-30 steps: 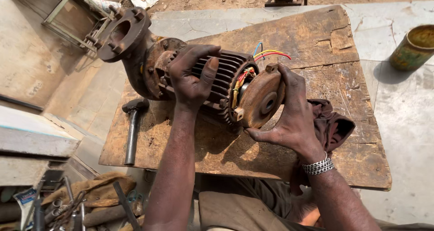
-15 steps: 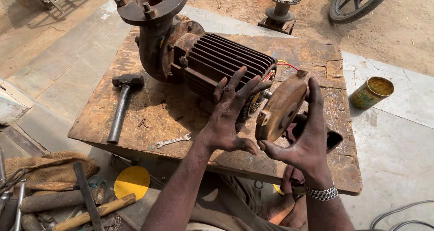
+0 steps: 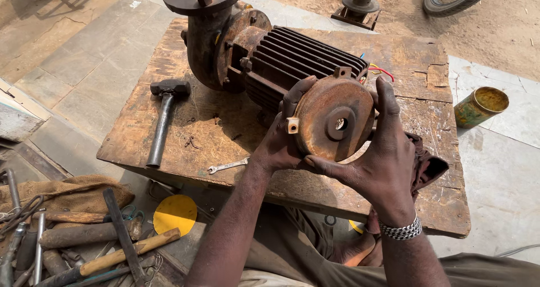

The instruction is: The person works on a rusty electric water pump motor resting on a wooden board on their lap. They remove and reposition the motor end cover, tap the housing with a hammer, and tighten fasteners using a wrench and pliers, steadying the pump with the other hand.

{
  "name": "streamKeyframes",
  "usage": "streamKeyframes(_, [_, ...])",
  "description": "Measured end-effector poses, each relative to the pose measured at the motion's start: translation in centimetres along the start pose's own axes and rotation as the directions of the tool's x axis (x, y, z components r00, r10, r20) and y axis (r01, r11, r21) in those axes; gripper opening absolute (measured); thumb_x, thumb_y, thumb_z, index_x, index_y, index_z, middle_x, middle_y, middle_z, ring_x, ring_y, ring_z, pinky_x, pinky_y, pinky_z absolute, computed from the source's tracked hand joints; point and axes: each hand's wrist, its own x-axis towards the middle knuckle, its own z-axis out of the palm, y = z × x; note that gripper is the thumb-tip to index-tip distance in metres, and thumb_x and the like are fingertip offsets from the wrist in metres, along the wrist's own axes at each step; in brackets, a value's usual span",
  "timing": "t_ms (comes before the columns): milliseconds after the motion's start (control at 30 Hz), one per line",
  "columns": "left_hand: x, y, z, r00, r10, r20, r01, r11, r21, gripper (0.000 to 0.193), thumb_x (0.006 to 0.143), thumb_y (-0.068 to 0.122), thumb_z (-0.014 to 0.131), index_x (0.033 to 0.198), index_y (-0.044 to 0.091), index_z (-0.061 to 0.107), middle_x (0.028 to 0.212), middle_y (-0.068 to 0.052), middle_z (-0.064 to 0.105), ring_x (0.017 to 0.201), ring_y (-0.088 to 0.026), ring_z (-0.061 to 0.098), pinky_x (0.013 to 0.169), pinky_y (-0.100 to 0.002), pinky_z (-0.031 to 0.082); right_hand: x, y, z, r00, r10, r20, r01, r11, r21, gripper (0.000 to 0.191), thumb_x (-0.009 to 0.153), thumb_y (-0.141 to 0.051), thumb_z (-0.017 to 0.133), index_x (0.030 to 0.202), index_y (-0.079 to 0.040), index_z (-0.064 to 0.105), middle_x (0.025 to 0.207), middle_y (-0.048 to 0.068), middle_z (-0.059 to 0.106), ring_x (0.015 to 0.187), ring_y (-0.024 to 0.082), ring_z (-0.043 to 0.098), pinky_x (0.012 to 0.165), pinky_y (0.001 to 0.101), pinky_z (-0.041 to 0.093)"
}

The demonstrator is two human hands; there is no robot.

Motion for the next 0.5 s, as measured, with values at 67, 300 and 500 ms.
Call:
streamKeyframes(67, [-0.1,-0.2,0.4,0.998,-0.019,-0.055,0.012,0.993,-0.121,0.141,0.061,0.055,0.102,0.163,0.024,0.01,0.163,-0.005,0.031,0.152,-0.022,0.046,0.127,-0.043,0.044,0.2,0.5,-0.1,0.999,-0.033,0.007,0.033,0.997,0.074,0.136,0.061,-0.053,0.099,0.164,-0.011,0.019,0.146,0.021,0.062,0.123,0.03,0.071,0.093,0.04,0.063])
streamKeyframes(300, [-0.1,-0.7,1.2,0.992,0.023,-0.124,-0.03,0.998,-0.056,0.141,0.05,0.049,0.103,0.159,0.021,0.018,0.155,-0.002,0.032,0.147,-0.021,0.043,0.126,-0.041,0.045,0.3,4.2,-1.5,0.998,0.033,0.045,-0.055,0.71,0.702,0.103,0.094,-0.025,0.087,0.171,-0.011,0.02,0.16,0.016,0.047,0.134,0.027,0.065,0.099,0.0362,0.064])
streamKeyframes(500, [0.0,-0.8,1.6,0.988,-0.028,-0.154,-0.01,0.972,-0.237,0.139,0.052,0.051,0.103,0.159,0.02,0.019,0.155,-0.002,0.035,0.142,-0.018,0.046,0.124,-0.039,0.048,1.0,6.7,-1.8,0.977,0.149,0.149,-0.19,0.309,0.932,0.111,0.087,-0.015,0.081,0.176,-0.01,0.014,0.144,0.032,0.059,0.101,0.028,0.073,0.075,0.0266,0.06])
